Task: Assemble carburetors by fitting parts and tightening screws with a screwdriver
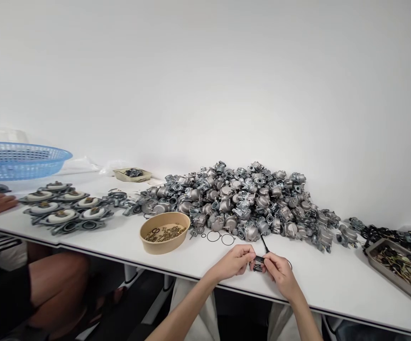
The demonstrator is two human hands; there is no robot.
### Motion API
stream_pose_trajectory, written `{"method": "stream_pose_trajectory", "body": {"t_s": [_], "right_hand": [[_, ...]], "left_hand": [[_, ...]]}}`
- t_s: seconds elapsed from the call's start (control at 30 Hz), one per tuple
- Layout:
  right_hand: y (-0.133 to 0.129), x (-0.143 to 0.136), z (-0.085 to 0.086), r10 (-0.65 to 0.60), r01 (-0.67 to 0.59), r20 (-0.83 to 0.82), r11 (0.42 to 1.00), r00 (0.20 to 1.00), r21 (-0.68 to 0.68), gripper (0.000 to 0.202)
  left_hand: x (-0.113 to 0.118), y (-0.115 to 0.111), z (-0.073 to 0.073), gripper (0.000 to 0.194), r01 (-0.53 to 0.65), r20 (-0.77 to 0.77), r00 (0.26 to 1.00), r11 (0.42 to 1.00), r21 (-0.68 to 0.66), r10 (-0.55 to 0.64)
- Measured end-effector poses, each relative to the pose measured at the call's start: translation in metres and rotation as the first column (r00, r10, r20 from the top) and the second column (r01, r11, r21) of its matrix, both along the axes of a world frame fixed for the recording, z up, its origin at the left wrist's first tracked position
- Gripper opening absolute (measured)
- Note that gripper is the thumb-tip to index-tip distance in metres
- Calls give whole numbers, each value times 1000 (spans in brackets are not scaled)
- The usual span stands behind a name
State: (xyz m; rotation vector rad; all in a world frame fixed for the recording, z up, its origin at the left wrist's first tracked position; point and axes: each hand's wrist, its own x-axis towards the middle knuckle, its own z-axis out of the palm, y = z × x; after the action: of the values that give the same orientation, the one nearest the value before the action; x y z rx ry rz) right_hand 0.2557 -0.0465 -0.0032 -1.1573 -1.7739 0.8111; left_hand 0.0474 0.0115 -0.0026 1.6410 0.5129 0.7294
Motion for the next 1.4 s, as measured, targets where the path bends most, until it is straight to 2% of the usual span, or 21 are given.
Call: {"method": "stream_pose_trajectory", "body": {"t_s": [0.3,0.5,0.63,0.77,0.93,1.17,1.4], "right_hand": [[1,0,0,2,-1,-86,1000,996,8,57],[2,-3,5,-32,33,-19,998,999,54,60],[0,-2,4,-33,27,60,994,998,106,58],[-1,0,3,-43,34,69,991,997,126,56],[-1,-2,4,-57,45,84,989,995,138,56],[0,-1,0,-63,57,43,992,997,115,58],[-1,-1,4,21,-32,97,994,995,108,50]], "left_hand": [[3,-2,5,65,-25,-2,1000,1000,-3,25],[4,-3,4,66,-70,-36,997,996,52,72],[4,-8,8,58,-129,-55,989,983,135,137],[7,-12,11,50,-171,-81,978,964,206,191],[6,-8,8,57,-167,-94,977,964,206,190],[-1,-5,8,67,-112,-89,988,979,168,128],[0,-6,7,68,-128,-64,988,978,165,140]]}}
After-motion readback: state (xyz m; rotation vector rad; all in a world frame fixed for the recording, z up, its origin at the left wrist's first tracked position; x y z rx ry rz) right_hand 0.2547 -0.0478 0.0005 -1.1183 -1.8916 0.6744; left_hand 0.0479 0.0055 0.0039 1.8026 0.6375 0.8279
